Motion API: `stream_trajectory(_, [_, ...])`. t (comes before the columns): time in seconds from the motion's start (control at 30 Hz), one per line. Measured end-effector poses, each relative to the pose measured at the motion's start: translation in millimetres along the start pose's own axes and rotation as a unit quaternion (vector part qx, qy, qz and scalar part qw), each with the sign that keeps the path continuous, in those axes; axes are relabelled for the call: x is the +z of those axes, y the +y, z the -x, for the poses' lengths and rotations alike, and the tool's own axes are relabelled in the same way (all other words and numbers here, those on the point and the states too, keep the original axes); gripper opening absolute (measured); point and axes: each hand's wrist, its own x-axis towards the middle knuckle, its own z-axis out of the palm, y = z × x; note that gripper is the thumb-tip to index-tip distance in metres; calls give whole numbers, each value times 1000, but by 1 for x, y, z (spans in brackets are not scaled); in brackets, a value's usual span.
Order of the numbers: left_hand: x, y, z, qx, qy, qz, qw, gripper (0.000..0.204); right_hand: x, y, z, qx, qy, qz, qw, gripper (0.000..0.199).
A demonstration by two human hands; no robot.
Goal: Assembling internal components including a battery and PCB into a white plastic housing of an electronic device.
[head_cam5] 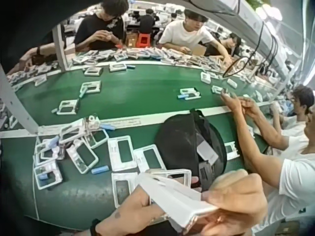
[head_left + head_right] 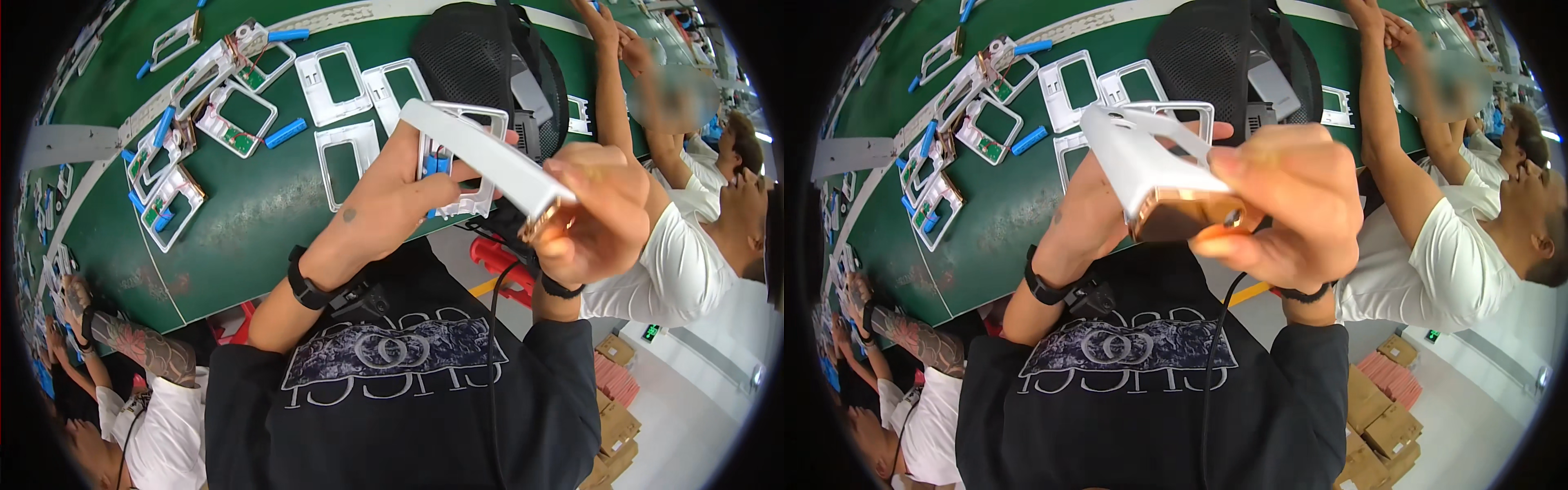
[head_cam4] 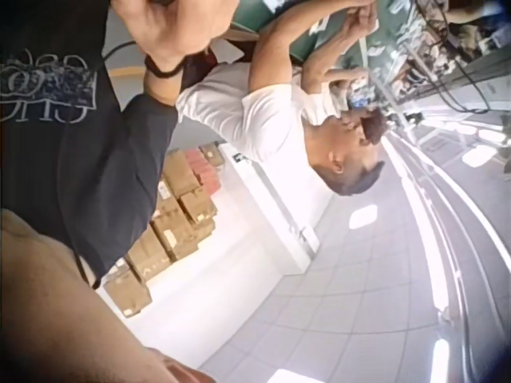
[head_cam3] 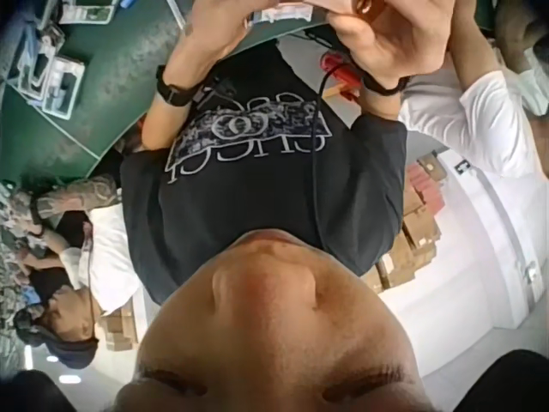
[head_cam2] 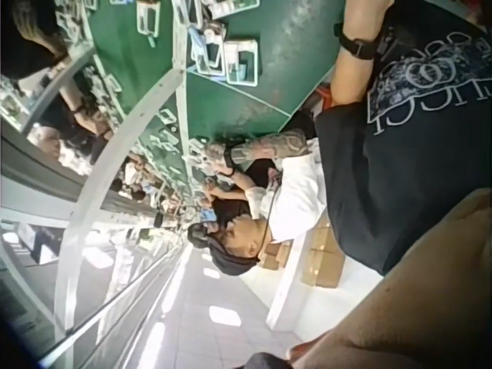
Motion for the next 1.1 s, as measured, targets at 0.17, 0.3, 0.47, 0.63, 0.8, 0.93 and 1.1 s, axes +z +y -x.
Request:
stream_trajectory(0.17, [4, 22, -2, -31, -2, 49, 998, 59, 2, -13, 11, -46, -27, 49, 997, 41])
stream_trajectory(0.3, [0, 22, -2, 5, -7, 65, 998, 56, 7, -16, 16, -23, -77, 117, 990, 40])
stream_trajectory(0.47, [-2, 20, -3, 35, -11, 75, 997, 51, 5, -13, 15, 2, -103, 125, 987, 42])
stream_trajectory(0.63, [-2, 27, -3, 12, 13, 143, 990, 40, 12, -10, 13, 0, -92, 124, 988, 42])
stream_trajectory(0.8, [-3, 22, -4, 10, 36, 141, 989, 42, 15, -10, 14, -9, -107, 131, 986, 43])
stream_trajectory(0.93, [-4, 25, -5, -1, 54, 148, 987, 44, 20, -8, 18, -6, -90, 128, 988, 42])
stream_trajectory(1.1, [-12, 24, -5, -4, 58, 118, 991, 44, 20, -12, 19, 7, -126, 122, 985, 43])
